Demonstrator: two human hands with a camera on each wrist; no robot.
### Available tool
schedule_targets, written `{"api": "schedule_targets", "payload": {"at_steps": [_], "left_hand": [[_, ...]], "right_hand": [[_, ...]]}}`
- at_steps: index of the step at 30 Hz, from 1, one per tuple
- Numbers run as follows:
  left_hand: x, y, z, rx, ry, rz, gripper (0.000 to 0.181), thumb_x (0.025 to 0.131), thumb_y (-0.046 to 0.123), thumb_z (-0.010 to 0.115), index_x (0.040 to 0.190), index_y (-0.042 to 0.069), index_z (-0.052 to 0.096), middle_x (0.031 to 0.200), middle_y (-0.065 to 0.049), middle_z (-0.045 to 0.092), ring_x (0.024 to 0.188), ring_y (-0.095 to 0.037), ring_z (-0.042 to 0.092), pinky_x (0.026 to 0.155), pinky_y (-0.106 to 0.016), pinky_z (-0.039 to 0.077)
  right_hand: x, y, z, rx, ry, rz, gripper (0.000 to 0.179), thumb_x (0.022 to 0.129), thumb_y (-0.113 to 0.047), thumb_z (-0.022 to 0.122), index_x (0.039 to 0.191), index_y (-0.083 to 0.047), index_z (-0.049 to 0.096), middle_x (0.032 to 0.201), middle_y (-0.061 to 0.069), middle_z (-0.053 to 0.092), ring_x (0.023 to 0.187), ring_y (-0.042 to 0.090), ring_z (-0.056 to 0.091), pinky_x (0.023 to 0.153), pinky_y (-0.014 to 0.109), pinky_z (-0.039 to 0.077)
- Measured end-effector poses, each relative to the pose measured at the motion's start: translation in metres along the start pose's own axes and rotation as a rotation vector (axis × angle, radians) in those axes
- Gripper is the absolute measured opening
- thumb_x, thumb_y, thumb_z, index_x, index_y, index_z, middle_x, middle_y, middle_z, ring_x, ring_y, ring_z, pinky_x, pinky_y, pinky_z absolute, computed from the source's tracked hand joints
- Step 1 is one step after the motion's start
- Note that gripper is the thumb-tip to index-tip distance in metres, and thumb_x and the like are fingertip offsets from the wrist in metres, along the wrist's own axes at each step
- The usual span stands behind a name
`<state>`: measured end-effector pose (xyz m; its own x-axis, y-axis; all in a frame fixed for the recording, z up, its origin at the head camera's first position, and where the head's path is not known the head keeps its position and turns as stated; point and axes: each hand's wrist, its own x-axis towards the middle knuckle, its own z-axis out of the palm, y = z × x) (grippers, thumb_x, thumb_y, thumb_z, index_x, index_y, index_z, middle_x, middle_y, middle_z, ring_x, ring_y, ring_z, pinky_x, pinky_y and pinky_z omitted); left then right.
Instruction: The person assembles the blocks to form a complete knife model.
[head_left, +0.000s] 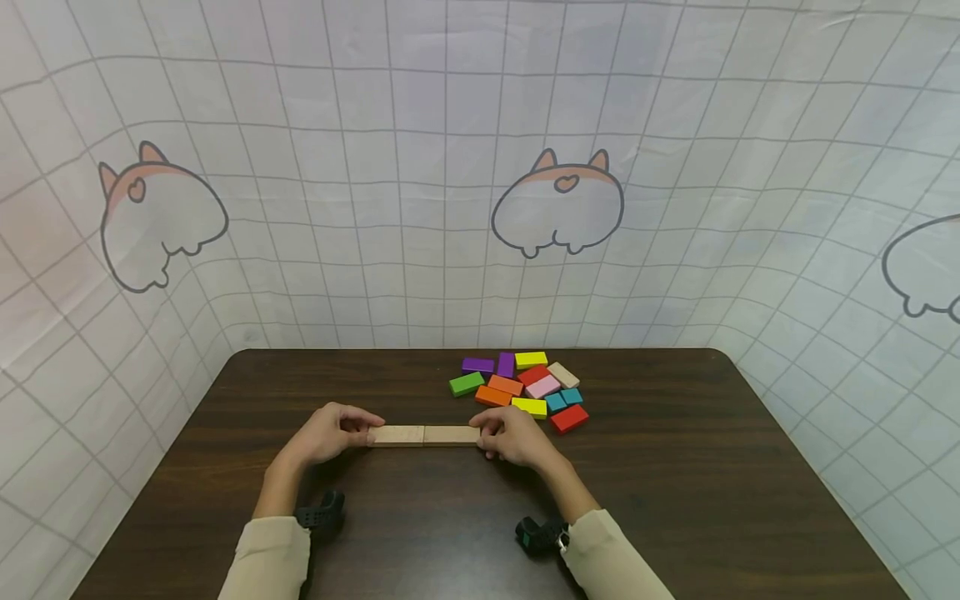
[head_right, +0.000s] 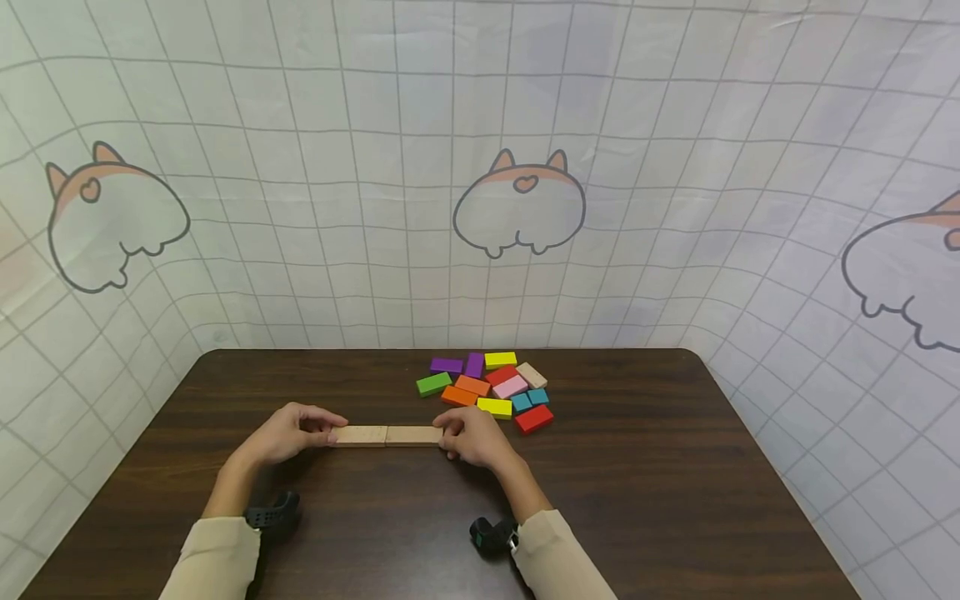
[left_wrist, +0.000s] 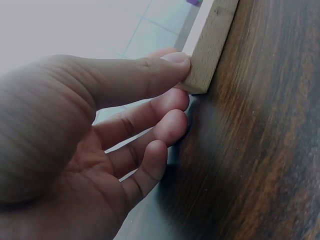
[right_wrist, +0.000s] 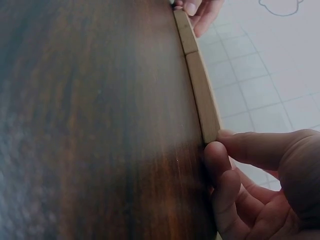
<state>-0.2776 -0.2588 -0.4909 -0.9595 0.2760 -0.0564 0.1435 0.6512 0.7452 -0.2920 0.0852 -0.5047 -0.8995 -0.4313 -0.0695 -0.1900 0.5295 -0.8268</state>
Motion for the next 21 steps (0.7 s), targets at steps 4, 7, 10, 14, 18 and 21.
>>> {"api": "schedule_targets", "payload": {"at_steps": [4,7,10,14,18,21], "left_hand": [[0.0008,-0.001,0.0007,0.005,0.01,0.002,0.022,0.092,0.013,0.077,0.113,0.01,0.079,0.09,-0.003,0.068,0.078,-0.018,0.055,0.07,-0.032,0.047],[0.0014,-0.0011,0.0014,0.008,0.018,0.007,0.022,0.092,0.013,0.077,0.113,0.01,0.079,0.09,-0.003,0.068,0.078,-0.018,0.055,0.07,-0.032,0.047],[0.0017,-0.0016,0.002,0.006,0.019,0.012,0.022,0.092,0.013,0.077,0.113,0.011,0.079,0.09,-0.003,0.068,0.078,-0.018,0.055,0.07,-0.032,0.047],[0.0016,-0.0019,0.0025,-0.006,0.016,0.007,0.022,0.093,0.013,0.076,0.114,0.01,0.079,0.09,-0.004,0.068,0.078,-0.018,0.055,0.069,-0.032,0.046],[0.0014,-0.0016,0.0025,-0.014,0.016,-0.002,0.021,0.094,0.013,0.075,0.114,0.01,0.079,0.091,-0.004,0.07,0.079,-0.019,0.056,0.07,-0.033,0.046],[0.001,-0.0012,0.0024,-0.02,0.02,-0.009,0.021,0.094,0.014,0.075,0.114,0.01,0.079,0.091,-0.004,0.07,0.079,-0.019,0.057,0.072,-0.034,0.047]], "right_hand": [[0.0003,0.0003,0.0002,-0.005,0.003,0.0,0.024,0.094,-0.006,0.071,0.117,-0.007,0.073,0.079,0.003,0.066,0.062,0.014,0.063,0.059,0.029,0.053],[0.0003,0.0008,-0.0003,-0.005,0.006,0.0,0.024,0.094,-0.005,0.071,0.118,-0.007,0.073,0.079,0.003,0.066,0.062,0.014,0.063,0.059,0.029,0.053],[0.0003,0.001,-0.0007,-0.003,0.007,0.002,0.024,0.094,-0.005,0.071,0.118,-0.007,0.073,0.078,0.003,0.065,0.062,0.014,0.063,0.058,0.029,0.054],[-0.0002,0.0005,-0.0011,0.0,0.004,0.006,0.024,0.094,-0.005,0.072,0.118,-0.007,0.073,0.079,0.003,0.065,0.062,0.014,0.063,0.058,0.029,0.054],[-0.001,-0.0001,-0.0014,0.009,0.001,0.009,0.024,0.094,-0.005,0.071,0.118,-0.007,0.073,0.079,0.003,0.065,0.063,0.014,0.063,0.059,0.03,0.054],[-0.0011,0.0003,-0.0017,0.016,-0.003,0.008,0.024,0.094,-0.005,0.071,0.118,-0.007,0.073,0.08,0.004,0.066,0.063,0.014,0.064,0.059,0.03,0.054]]}}
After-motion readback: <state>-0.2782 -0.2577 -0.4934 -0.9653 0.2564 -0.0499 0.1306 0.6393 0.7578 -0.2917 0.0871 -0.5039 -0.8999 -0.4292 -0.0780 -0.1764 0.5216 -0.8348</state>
